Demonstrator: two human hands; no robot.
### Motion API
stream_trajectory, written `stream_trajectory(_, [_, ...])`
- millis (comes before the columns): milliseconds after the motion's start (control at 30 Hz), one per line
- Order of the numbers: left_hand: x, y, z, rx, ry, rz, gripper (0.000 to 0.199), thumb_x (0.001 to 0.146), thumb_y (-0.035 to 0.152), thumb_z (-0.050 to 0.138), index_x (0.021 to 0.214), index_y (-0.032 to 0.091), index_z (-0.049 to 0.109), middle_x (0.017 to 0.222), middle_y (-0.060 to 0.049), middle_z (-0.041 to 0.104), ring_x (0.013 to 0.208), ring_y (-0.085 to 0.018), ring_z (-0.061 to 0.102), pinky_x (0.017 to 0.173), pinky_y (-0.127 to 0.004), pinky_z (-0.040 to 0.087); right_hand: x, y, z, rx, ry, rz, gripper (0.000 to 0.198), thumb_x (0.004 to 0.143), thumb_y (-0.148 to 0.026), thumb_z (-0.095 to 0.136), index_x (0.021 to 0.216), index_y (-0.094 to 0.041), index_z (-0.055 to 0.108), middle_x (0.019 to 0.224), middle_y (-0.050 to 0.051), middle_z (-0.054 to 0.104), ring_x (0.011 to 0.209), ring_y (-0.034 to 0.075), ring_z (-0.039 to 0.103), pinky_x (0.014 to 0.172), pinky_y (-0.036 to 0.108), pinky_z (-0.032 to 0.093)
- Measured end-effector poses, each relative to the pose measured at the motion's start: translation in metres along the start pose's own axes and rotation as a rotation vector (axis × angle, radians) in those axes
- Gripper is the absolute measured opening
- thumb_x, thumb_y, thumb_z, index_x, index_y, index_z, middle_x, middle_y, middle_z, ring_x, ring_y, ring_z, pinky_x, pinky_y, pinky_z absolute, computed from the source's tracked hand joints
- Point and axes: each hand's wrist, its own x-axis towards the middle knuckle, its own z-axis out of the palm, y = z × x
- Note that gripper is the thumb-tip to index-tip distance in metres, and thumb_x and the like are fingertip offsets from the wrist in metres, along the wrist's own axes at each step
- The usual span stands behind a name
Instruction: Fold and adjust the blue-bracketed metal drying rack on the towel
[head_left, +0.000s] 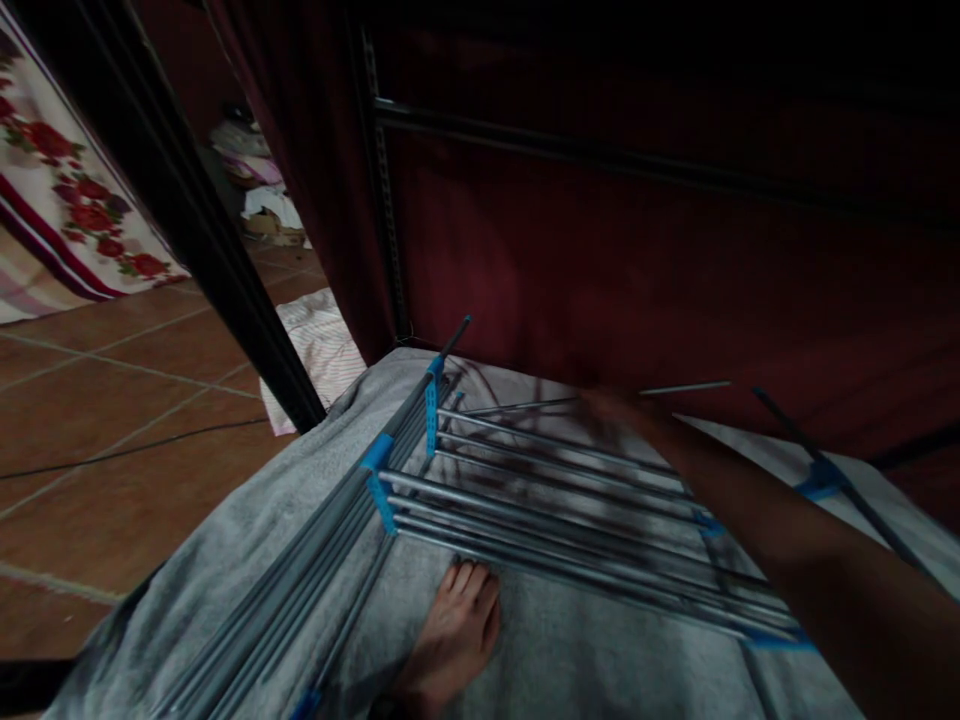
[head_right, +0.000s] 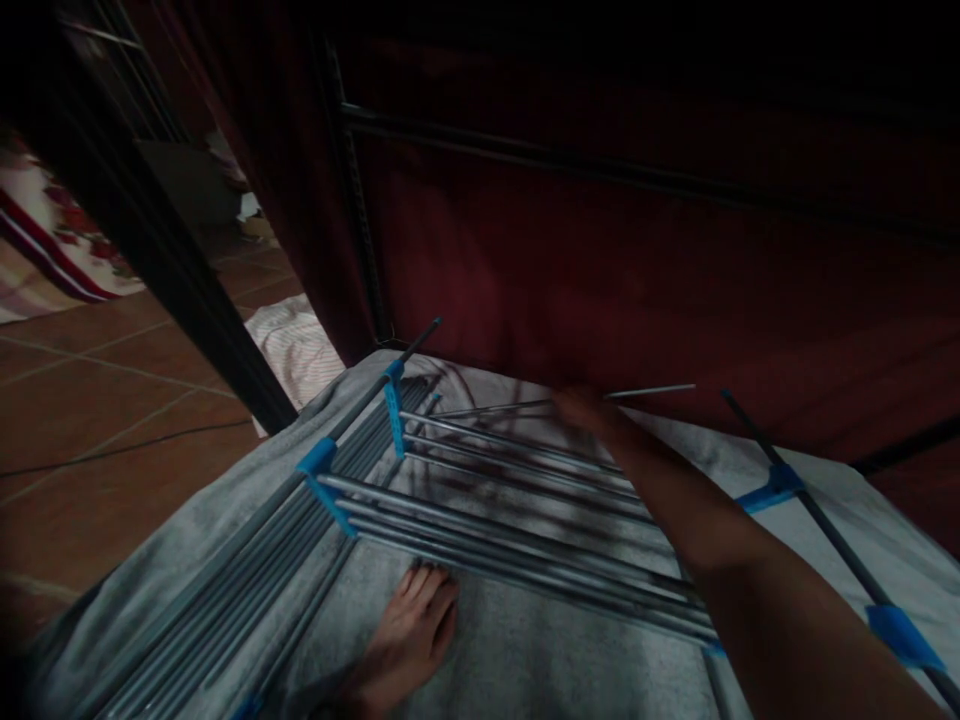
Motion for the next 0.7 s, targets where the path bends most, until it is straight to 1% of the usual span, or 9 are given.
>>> stream_trajectory(67, [0.0, 0.0, -0.001, 0.002, -0.013, -0.006, 0.023, 0.093, 0.012, 0.055, 0.107, 0.025, 0.068, 0.106, -0.006, 0.069, 0.103, -0.025, 0.065, 0.1, -0.045, 0.056, -0.002, -0.002, -0.025, -0.03, -0.026, 0.026, 0.044, 0.094, -0.008, 0.048, 0.133, -0.016, 0.069, 0.129, 0.016, 0.074, 0.115, 0.023, 0.071, 0.098, 0.035, 0.049])
stream_trajectory(100, [0.0, 0.001, -0.002, 0.006, -0.02, -0.005, 0.022, 0.093, 0.012, 0.055, 0.106, 0.025, 0.068, 0.106, -0.006, 0.069, 0.102, -0.025, 0.064, 0.099, -0.045, 0.056, -0.005, -0.004, -0.038, -0.044, -0.038, 0.047, 0.046, 0.096, -0.009, 0.046, 0.137, -0.015, 0.067, 0.131, 0.017, 0.073, 0.119, 0.024, 0.07, 0.1, 0.036, 0.048])
stream_trajectory(233, [0.001, 0.001, -0.005, 0.02, -0.015, 0.016, 0.021, 0.095, 0.013, 0.052, 0.103, 0.024, 0.068, 0.106, -0.006, 0.068, 0.102, -0.025, 0.063, 0.097, -0.045, 0.055, -0.033, -0.014, -0.085, -0.118, 0.006, 0.151, 0.047, 0.101, -0.018, 0.04, 0.143, -0.016, 0.063, 0.136, 0.017, 0.07, 0.126, 0.028, 0.067, 0.105, 0.04, 0.046])
stream_trajectory(333, [0.001, -0.001, -0.003, 0.032, -0.004, 0.031, 0.024, 0.096, 0.012, 0.05, 0.108, 0.023, 0.068, 0.108, -0.007, 0.068, 0.104, -0.026, 0.064, 0.097, -0.046, 0.055, -0.071, -0.026, -0.116, -0.149, 0.094, 0.218, 0.047, 0.102, -0.021, 0.038, 0.141, -0.017, 0.064, 0.134, 0.018, 0.071, 0.125, 0.03, 0.067, 0.102, 0.043, 0.048])
stream_trajectory(433, [0.001, -0.003, 0.001, 0.04, -0.001, 0.037, 0.022, 0.097, 0.015, 0.051, 0.108, 0.021, 0.069, 0.109, -0.008, 0.068, 0.105, -0.026, 0.063, 0.099, -0.047, 0.053, -0.124, -0.038, -0.138, -0.15, 0.231, 0.3, 0.044, 0.102, -0.022, 0.037, 0.135, -0.015, 0.065, 0.126, 0.021, 0.073, 0.118, 0.033, 0.07, 0.095, 0.043, 0.049])
stream_trajectory(533, [0.001, -0.004, 0.002, 0.033, -0.007, 0.034, 0.021, 0.096, 0.014, 0.051, 0.103, 0.02, 0.069, 0.108, -0.008, 0.068, 0.105, -0.026, 0.063, 0.1, -0.047, 0.052, -0.191, -0.054, -0.145, -0.133, 0.341, 0.429, 0.04, 0.103, -0.027, 0.038, 0.129, -0.018, 0.066, 0.113, 0.02, 0.076, 0.104, 0.033, 0.074, 0.084, 0.04, 0.051])
stream_trajectory(600, [0.001, -0.005, 0.002, 0.029, -0.015, 0.032, 0.022, 0.096, 0.014, 0.05, 0.102, 0.02, 0.07, 0.108, -0.008, 0.068, 0.106, -0.026, 0.063, 0.1, -0.047, 0.052, -0.237, -0.067, -0.136, -0.104, 0.415, 0.491, 0.035, 0.104, -0.03, 0.039, 0.122, -0.02, 0.068, 0.106, 0.017, 0.077, 0.095, 0.031, 0.075, 0.077, 0.037, 0.05])
stream_trajectory(633, [0.001, -0.005, 0.002, 0.027, -0.016, 0.035, 0.022, 0.096, 0.015, 0.05, 0.102, 0.02, 0.071, 0.109, -0.008, 0.069, 0.106, -0.026, 0.063, 0.1, -0.047, 0.052, -0.258, -0.075, -0.127, -0.071, 0.447, 0.489, 0.033, 0.105, -0.031, 0.039, 0.117, -0.021, 0.068, 0.102, 0.015, 0.077, 0.092, 0.03, 0.075, 0.073, 0.035, 0.049])
stream_trajectory(700, [0.003, -0.008, 0.003, 0.017, 0.004, 0.04, 0.022, 0.097, 0.018, 0.05, 0.102, 0.021, 0.071, 0.108, -0.008, 0.07, 0.105, -0.026, 0.064, 0.099, -0.047, 0.053, -0.294, -0.091, -0.103, 0.036, 0.507, 0.413, 0.028, 0.106, -0.03, 0.04, 0.11, -0.024, 0.067, 0.099, 0.009, 0.078, 0.088, 0.025, 0.075, 0.068, 0.032, 0.047])
